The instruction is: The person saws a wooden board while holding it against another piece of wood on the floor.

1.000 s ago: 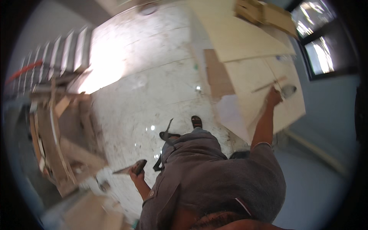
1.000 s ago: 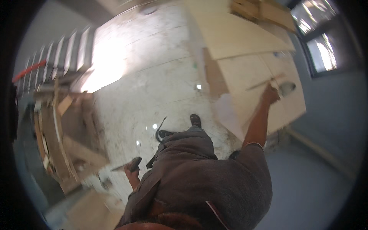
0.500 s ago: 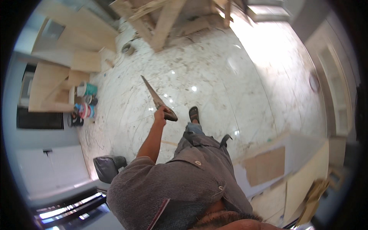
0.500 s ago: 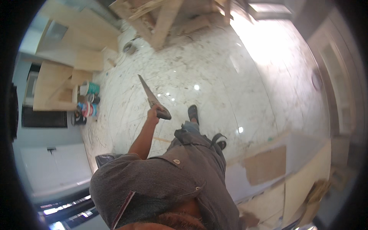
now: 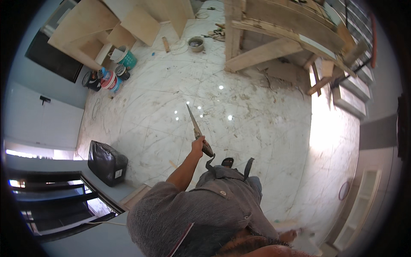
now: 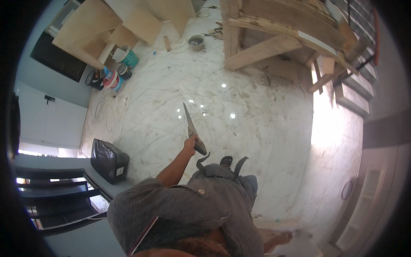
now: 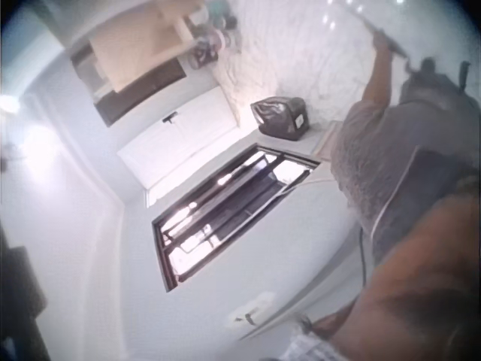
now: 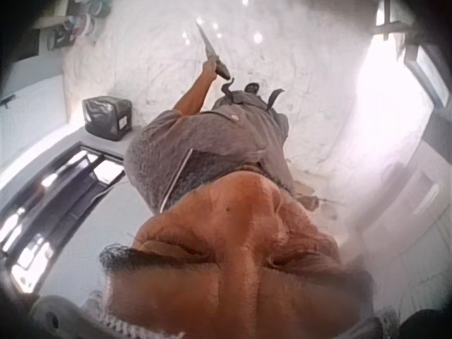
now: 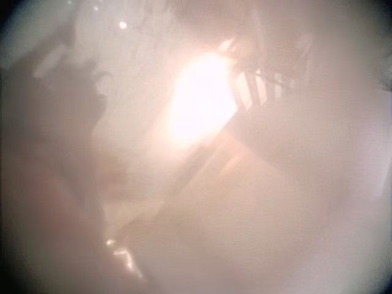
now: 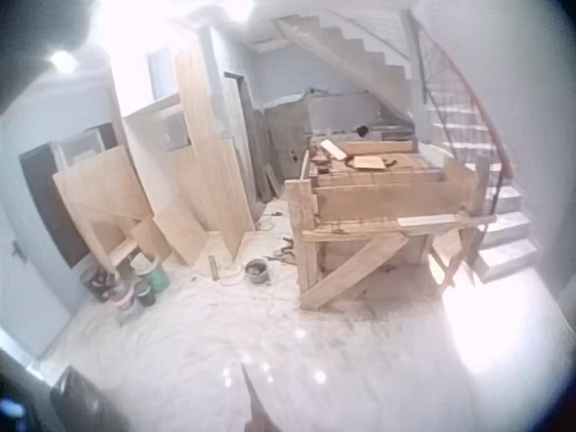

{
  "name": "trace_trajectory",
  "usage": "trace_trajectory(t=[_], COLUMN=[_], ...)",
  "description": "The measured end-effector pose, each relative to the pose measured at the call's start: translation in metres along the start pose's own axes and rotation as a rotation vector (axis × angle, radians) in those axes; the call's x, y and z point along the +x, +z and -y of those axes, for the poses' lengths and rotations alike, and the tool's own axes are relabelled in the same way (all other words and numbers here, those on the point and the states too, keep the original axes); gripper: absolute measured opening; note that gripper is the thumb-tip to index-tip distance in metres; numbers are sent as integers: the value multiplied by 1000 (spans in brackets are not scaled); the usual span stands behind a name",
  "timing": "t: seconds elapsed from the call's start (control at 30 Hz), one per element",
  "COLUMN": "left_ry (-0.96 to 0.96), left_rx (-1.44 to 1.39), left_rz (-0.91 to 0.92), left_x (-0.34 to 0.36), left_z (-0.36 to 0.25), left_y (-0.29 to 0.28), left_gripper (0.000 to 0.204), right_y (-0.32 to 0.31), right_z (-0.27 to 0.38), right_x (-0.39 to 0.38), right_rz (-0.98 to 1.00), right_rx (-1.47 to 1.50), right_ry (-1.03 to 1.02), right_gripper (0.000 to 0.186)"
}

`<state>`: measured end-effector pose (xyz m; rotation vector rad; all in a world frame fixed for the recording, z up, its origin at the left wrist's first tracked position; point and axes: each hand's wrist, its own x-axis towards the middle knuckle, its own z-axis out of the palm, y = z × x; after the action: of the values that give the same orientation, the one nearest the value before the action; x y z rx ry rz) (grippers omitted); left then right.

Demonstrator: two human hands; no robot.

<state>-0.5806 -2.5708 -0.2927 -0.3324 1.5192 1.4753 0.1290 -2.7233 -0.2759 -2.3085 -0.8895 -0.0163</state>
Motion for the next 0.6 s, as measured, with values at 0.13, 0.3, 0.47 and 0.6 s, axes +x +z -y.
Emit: trace_trajectory(t=[0.13, 0.3, 0.47, 0.6], left_ry=[67, 108, 80, 69], left_rx=[-74, -177, -327, -426], left_rz=[-75, -237, -559, -751], left_x=[24, 61, 90, 98], left_z=[-37, -58, -70, -64], left_y=[-4, -16, -37, -57], left_gripper=[21, 22, 17, 15], right_y=[109, 255, 415, 544], right_z=[190, 367, 528, 667], right_x=[-14, -20, -21, -42], right_rz=[627, 1299, 1654, 1654], right_rx=[491, 291, 159, 25], right_ry=[239, 74, -265, -902], right_gripper=[8, 10, 20, 21])
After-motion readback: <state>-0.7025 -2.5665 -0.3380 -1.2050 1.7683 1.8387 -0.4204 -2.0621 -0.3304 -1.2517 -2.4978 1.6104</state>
